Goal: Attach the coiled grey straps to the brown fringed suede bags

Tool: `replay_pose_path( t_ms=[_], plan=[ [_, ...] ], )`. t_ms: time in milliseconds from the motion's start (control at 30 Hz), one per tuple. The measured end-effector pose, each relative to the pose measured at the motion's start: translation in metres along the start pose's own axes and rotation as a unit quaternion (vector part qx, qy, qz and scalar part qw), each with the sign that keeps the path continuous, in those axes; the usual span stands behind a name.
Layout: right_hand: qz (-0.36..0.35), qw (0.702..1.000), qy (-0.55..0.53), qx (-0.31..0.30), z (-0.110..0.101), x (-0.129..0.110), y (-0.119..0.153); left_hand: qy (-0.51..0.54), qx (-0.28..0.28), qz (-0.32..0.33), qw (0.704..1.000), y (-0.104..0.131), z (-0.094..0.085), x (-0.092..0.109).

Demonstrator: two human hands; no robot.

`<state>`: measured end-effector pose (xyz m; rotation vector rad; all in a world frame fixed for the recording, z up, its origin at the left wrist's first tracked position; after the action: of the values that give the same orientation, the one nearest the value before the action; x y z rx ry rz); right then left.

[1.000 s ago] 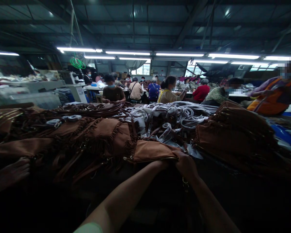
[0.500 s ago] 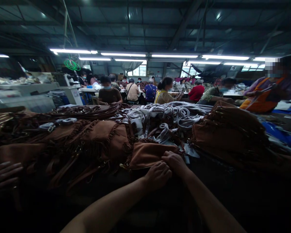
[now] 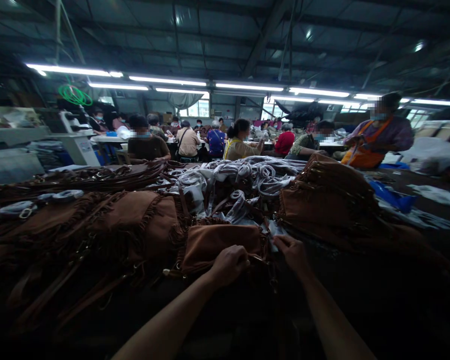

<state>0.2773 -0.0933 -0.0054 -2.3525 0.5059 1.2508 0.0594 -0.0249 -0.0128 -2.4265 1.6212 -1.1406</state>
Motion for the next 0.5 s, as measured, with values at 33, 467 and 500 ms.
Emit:
replay_pose_path(
  t_ms=[33, 467, 500],
  plan=[
    [0.010, 0.998, 0.037, 0.043, -0.013, 0.011, -0.012, 0.019, 0.010, 0.000, 1.000, 0.002, 0.001, -0.002],
    [-0.010, 0.892, 0.444, 0.087, -0.040, 0.059, -0.094, 0.093, 0.057, 0.016, 0.994, 0.007, 0.000, -0.005],
    [-0.014, 0.893, 0.442, 0.087, -0.039, 0.060, -0.095, 0.095, 0.058, 0.016, 0.994, 0.007, 0.001, -0.006]
  ],
)
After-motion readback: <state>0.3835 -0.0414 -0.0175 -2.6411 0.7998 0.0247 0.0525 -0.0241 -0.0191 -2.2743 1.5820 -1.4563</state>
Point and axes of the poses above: each hand's wrist, its own y-axis away from the middle knuckle, its own z-axis out of the palm, x = y × z, the point moved 5 cm from there along -y, towards the middle knuckle, and after that the axes turned 6 degrees about z, right-handed, at the moved point
